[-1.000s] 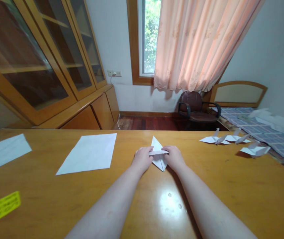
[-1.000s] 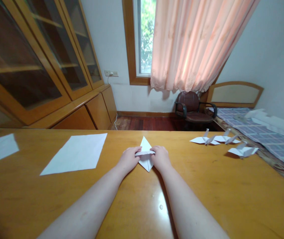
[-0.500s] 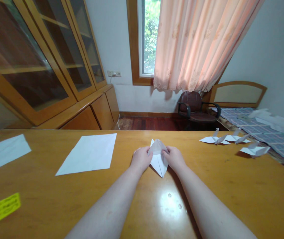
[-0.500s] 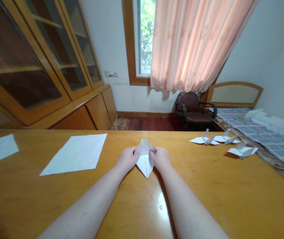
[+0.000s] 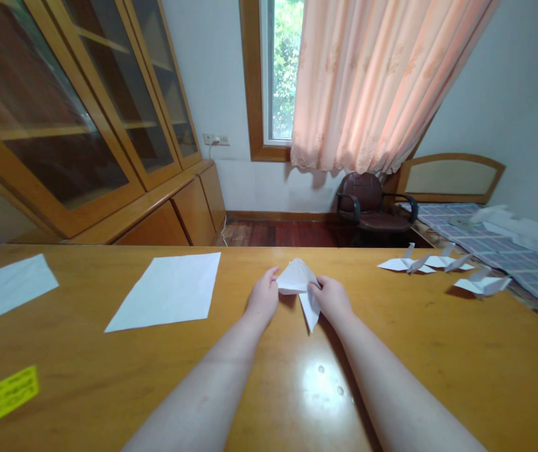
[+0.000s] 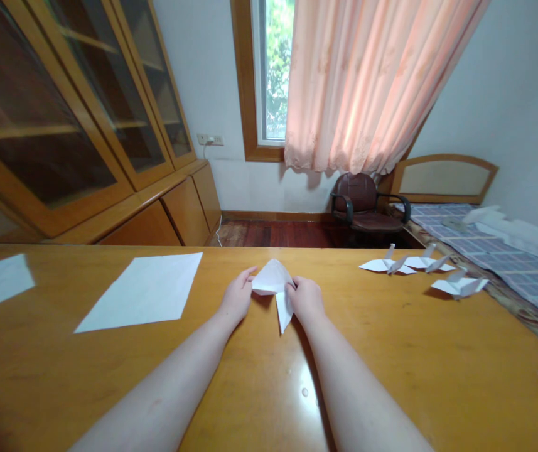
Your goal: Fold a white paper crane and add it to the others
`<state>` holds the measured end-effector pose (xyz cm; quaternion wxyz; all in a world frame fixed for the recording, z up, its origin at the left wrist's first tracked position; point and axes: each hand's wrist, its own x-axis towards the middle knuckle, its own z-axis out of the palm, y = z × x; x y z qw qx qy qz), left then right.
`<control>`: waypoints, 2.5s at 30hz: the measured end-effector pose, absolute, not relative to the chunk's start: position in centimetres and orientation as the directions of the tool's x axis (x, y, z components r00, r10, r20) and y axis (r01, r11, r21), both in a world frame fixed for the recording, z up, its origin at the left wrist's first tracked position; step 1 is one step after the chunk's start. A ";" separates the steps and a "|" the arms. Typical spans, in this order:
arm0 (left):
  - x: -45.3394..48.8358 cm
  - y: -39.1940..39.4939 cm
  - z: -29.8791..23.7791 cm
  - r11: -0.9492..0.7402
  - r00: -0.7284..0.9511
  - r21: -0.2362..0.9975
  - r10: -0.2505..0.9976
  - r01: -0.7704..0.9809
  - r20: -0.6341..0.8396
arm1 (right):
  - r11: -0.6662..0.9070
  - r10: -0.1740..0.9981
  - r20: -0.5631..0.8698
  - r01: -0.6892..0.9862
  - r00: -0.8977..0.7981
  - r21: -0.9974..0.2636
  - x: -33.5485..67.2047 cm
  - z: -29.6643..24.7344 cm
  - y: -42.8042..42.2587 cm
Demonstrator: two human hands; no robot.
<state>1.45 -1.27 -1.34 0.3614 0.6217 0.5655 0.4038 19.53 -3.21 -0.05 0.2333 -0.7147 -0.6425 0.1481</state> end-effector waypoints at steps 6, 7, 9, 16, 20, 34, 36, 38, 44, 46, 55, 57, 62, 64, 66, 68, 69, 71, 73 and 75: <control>1.7 -1.4 -1.3 -0.114 0.041 0.928 0.993 0.356 0.106 | -0.080 0.985 0.085 0.842 0.147 -0.533 19.6 0.0 -3.3; 1.7 -1.4 -1.4 -0.104 0.042 0.937 0.995 0.334 0.095 | -0.086 0.985 0.081 0.840 0.153 -0.535 19.6 0.0 -3.3; 1.7 -1.3 -1.5 -0.092 0.049 0.935 0.996 0.341 0.080 | -0.101 0.983 0.078 0.838 0.168 -0.536 19.6 -0.1 -3.3; 2.0 -1.6 -0.8 -0.159 0.186 0.838 0.980 0.522 0.070 | -0.101 0.980 0.094 0.841 0.177 -0.532 19.6 0.1 -3.4; 2.2 -2.2 0.2 -0.170 0.203 0.777 0.977 0.606 0.056 | -0.093 0.980 0.103 0.851 0.169 -0.516 19.5 0.1 -3.5; 2.1 -2.0 -0.2 -0.283 0.274 0.590 0.956 0.757 0.107 | -0.071 0.987 0.086 0.841 0.138 -0.536 19.4 0.3 -3.5; 2.0 -2.0 -0.3 -0.278 0.263 0.557 0.959 0.782 0.109 | -0.067 0.988 0.081 0.841 0.130 -0.537 19.4 0.4 -3.5; 1.9 -1.9 -0.3 -0.276 0.251 0.523 0.961 0.806 0.119 | -0.057 0.989 0.087 0.843 0.122 -0.534 19.4 0.4 -3.5; 1.8 -1.9 0.1 -0.227 0.221 0.488 0.973 0.843 0.071 | -0.028 0.989 0.108 0.851 0.099 -0.525 19.3 0.4 -3.6; 1.8 -1.9 0.3 -0.213 0.216 0.491 0.975 0.844 0.051 | -0.019 0.990 0.107 0.845 0.090 -0.535 19.2 0.5 -3.6; 1.7 -1.8 0.2 -0.204 0.208 0.487 0.977 0.849 0.047 | 0.003 0.995 0.088 0.831 0.055 -0.556 19.2 0.5 -3.6; 1.7 -1.9 0.3 -0.193 0.198 0.487 0.979 0.852 0.042 | 0.009 0.994 0.094 0.838 0.050 -0.545 19.2 0.4 -3.6; 1.9 -2.1 0.5 -0.179 0.178 0.484 0.983 0.857 0.047 | 0.077 0.989 0.146 0.884 -0.010 -0.461 19.1 0.4 -3.7; 1.9 -2.1 0.4 -0.188 0.186 0.481 0.981 0.856 0.054 | 0.108 0.986 0.161 0.906 -0.044 -0.409 19.0 0.4 -3.7; 1.8 -2.1 0.3 -0.199 0.192 0.475 0.979 0.857 0.064 | 0.109 0.987 0.152 0.919 -0.054 -0.379 18.9 0.5 -3.7; 1.7 -2.1 0.3 -0.208 0.195 0.469 0.978 0.858 0.077 | 0.095 0.990 0.129 0.920 -0.049 -0.379 18.8 0.5 -3.6; 1.7 -2.1 0.3 -0.209 0.194 0.466 0.978 0.860 0.080 | 0.084 0.992 0.117 0.919 -0.041 -0.384 18.8 0.5 -3.6; 1.7 -2.1 0.4 -0.211 0.193 0.460 0.977 0.862 0.088 | 0.063 0.995 0.094 0.918 -0.028 -0.392 18.9 0.5 -3.5; 1.6 -2.2 0.3 -0.222 0.198 0.456 0.975 0.862 0.099 | 0.050 0.996 0.082 0.917 -0.019 -0.397 18.9 0.5 -3.4; 1.6 -2.2 0.2 -0.236 0.204 0.456 0.972 0.858 0.119 | 0.045 0.996 0.083 0.915 -0.013 -0.400 19.0 0.4 -3.4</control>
